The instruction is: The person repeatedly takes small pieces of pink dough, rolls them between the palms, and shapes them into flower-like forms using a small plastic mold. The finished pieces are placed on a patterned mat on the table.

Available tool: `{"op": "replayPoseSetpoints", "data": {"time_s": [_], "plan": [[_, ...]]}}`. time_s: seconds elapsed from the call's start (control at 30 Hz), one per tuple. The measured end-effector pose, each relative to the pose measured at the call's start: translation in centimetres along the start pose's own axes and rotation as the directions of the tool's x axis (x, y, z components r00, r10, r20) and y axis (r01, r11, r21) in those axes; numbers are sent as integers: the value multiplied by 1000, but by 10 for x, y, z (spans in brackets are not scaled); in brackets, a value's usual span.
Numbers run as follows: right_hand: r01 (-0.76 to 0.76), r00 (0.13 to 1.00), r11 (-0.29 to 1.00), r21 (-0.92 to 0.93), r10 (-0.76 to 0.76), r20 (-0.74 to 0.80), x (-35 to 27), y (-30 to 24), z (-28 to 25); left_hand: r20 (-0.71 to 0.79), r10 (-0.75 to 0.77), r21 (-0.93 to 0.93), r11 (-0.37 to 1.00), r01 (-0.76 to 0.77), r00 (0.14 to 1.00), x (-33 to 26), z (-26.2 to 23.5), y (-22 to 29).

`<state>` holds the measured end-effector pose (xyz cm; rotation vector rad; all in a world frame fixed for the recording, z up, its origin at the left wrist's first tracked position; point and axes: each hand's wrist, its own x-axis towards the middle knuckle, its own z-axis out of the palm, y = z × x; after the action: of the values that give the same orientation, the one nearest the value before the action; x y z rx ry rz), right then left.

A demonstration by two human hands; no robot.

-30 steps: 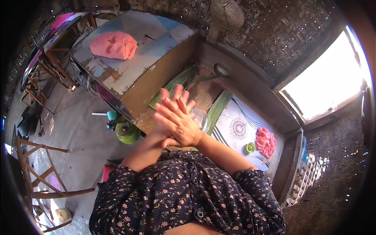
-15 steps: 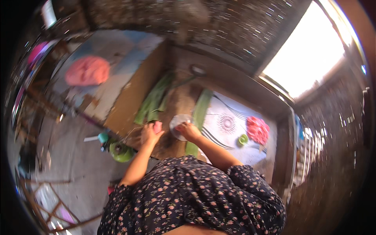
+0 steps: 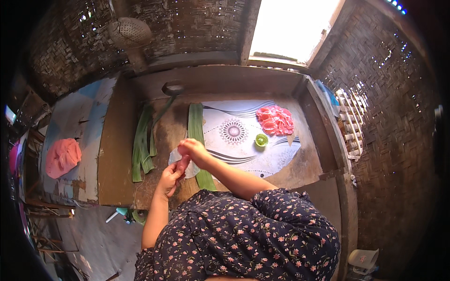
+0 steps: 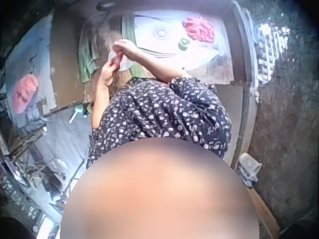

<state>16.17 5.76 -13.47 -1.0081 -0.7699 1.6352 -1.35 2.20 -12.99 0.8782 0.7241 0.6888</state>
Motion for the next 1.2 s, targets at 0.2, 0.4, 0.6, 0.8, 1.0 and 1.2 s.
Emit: {"op": "replayPoseSetpoints", "data": {"time_s": [0.2,0.4,0.6,0.8,1.0,1.2], "plan": [[525,805,451,-722,-537,250,-33,-12,30,-162,-127,-52,991,120,979,5,15,0],[468,760,63,-882,-538,365,-43,-25,27,-86,-210,-315,933,174,974,8,15,-16],[324,841,256,-911,-519,154,-25,1,21,-109,-288,-228,939,258,952,2,14,-12],[-97,854,931,-351,-103,-509,0,2,-11,-226,91,580,813,58,970,8,-18,-31],[-69,996,987,144,61,59,10,-32,-31,-356,342,914,-67,400,870,-4,-66,-49],[419,890,902,105,-431,147,-48,-45,70,-365,547,290,836,-466,754,2,4,27]]}}
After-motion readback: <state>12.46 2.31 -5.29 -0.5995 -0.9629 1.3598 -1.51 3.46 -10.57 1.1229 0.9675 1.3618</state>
